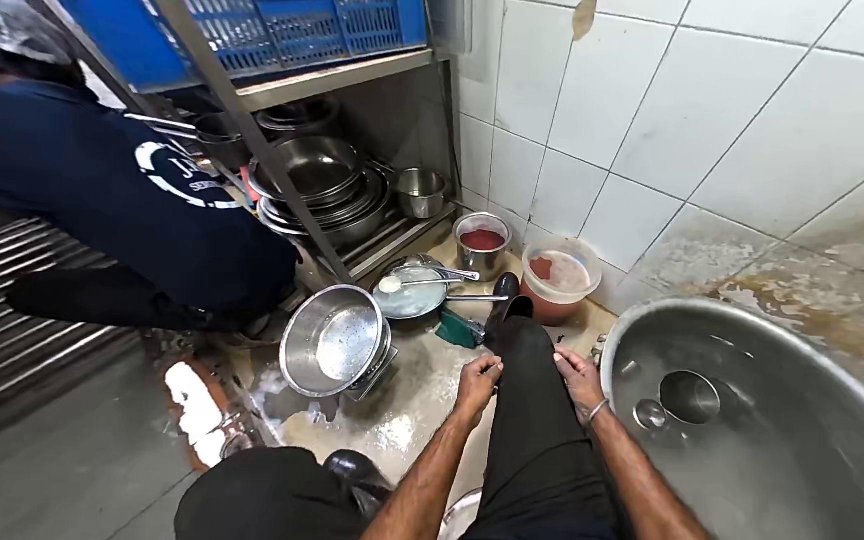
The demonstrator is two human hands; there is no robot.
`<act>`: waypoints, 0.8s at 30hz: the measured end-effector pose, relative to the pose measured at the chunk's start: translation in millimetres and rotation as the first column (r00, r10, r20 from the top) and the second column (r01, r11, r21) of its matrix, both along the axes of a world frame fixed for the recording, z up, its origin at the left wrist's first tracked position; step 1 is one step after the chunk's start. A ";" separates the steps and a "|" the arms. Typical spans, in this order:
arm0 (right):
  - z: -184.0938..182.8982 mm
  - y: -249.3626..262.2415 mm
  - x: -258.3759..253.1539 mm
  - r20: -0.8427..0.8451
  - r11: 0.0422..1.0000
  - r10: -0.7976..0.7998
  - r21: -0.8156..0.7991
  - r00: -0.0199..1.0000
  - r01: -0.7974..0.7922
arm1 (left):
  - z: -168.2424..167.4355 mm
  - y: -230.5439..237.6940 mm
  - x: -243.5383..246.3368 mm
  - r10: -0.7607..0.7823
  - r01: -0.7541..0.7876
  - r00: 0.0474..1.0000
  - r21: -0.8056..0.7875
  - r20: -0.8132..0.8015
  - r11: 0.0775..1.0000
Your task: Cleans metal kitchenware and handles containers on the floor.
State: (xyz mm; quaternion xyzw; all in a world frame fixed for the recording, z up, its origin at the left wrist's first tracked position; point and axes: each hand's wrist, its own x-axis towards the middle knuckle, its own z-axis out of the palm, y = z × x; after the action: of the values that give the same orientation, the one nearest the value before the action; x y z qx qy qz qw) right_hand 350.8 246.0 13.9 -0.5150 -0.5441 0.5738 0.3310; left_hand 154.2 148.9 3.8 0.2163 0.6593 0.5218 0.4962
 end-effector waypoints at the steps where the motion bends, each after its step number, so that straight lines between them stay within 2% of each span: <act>1: -0.9 2.5 -2.5 0.029 1.000 0.016 0.003 0.999 -0.016 | -3.3 -1.2 -3.4 0.001 -0.001 1.000 -0.009 -0.024 1.000; 4: -6.1 5.5 -3.6 0.093 0.998 0.057 0.010 0.994 -0.058 | -16.1 -7.6 -9.8 0.004 0.003 0.996 0.084 -0.092 0.996; 6: -13.6 0.7 0.9 0.077 0.994 0.098 0.041 0.992 -0.101 | -23.9 -14.8 -11.2 0.024 -0.009 0.998 0.231 -0.060 0.973; 8: -21.3 -4.9 8.5 0.023 0.979 0.144 0.140 0.989 -0.146 | -27.7 -19.9 -11.8 0.044 -0.044 0.999 0.321 0.007 0.946; 10: -20.7 -10.2 15.5 -0.016 0.951 0.208 0.236 0.978 -0.198 | -26.4 -25.1 -13.9 0.084 -0.101 0.994 0.334 0.064 0.937; 12: -18.5 -12.3 23.6 -0.031 0.912 0.309 0.294 0.951 -0.287 | -28.1 -32.8 -18.7 0.070 -0.082 0.996 0.337 0.047 0.938; 14: -16.7 -10.5 33.0 -0.028 0.861 0.412 0.339 0.911 -0.379 | -28.8 -41.5 -23.0 0.007 0.003 1.000 0.337 -0.027 0.942; 16: -10.3 -5.4 47.3 0.020 0.784 0.545 0.342 0.838 -0.518 | -23.3 -50.5 -31.1 -0.135 0.163 0.985 0.313 -0.109 0.936; 19: 10.1 3.0 58.6 0.182 0.616 0.707 0.318 0.684 -0.721 | -13.4 -57.4 -44.2 -0.378 0.426 0.902 0.283 -0.210 0.859; 21: 17.3 5.5 53.5 0.288 0.546 0.729 0.300 0.620 -0.782 | -9.5 -59.1 -43.8 -0.456 0.515 0.852 0.254 -0.257 0.819; 22: 17.9 7.0 48.7 0.305 0.553 0.721 0.288 0.623 -0.782 | -9.1 -58.1 -43.1 -0.460 0.522 0.844 0.228 -0.276 0.822; 24: 14.8 10.4 38.9 0.255 0.674 0.657 0.224 0.709 -0.704 | -8.5 -54.1 -43.1 -0.402 0.455 0.873 0.160 -0.278 0.876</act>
State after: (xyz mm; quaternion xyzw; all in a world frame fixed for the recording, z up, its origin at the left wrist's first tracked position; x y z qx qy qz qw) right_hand 389.7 256.4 28.7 -0.2592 -0.8022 0.5231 0.1252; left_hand 111.0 94.8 -4.7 0.4718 0.5866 0.4384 0.4910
